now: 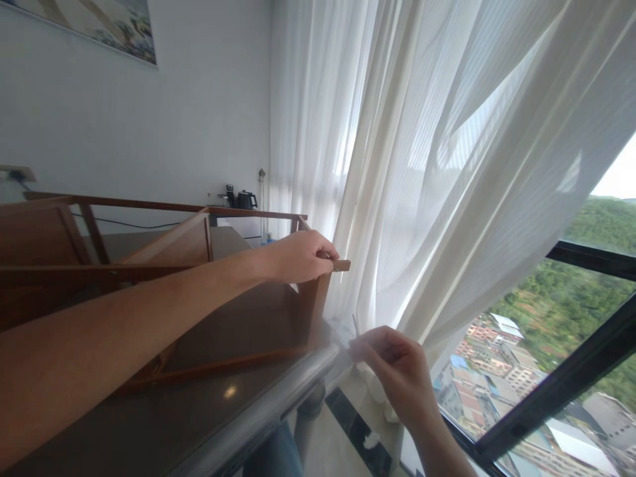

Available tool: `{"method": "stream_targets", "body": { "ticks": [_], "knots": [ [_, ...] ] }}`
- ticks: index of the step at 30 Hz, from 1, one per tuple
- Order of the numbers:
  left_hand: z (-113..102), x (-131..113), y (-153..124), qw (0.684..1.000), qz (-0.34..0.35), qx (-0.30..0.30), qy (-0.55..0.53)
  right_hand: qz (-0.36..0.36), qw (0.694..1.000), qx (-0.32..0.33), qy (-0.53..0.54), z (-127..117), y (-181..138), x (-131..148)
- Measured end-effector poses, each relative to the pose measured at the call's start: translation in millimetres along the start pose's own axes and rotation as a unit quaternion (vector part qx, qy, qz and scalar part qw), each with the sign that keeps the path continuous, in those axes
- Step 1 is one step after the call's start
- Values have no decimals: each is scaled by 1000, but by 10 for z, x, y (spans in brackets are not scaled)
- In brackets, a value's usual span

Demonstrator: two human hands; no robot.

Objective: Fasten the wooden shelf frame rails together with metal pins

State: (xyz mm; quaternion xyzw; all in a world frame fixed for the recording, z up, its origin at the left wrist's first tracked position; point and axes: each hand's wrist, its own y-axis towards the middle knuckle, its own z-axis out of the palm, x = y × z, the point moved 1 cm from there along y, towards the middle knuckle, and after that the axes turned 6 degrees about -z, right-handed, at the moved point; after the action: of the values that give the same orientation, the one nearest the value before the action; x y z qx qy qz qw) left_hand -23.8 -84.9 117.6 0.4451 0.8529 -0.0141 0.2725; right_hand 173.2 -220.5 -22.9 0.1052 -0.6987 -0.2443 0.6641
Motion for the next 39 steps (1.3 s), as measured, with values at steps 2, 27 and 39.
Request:
{"method": "stream_targets", "body": {
  "ticks": [2,27,39],
  "knots": [
    [2,-7,-3,1000,0,-3,-5,19,1000,10,9,-14,0,17],
    [2,-25,-3,1000,-5,-14,2,-151,977,-24,-152,-74,195,182],
    [-3,-46,-6,1000,-14,-15,6,-267,944,-79,-178,222,447,213]
  ]
}}
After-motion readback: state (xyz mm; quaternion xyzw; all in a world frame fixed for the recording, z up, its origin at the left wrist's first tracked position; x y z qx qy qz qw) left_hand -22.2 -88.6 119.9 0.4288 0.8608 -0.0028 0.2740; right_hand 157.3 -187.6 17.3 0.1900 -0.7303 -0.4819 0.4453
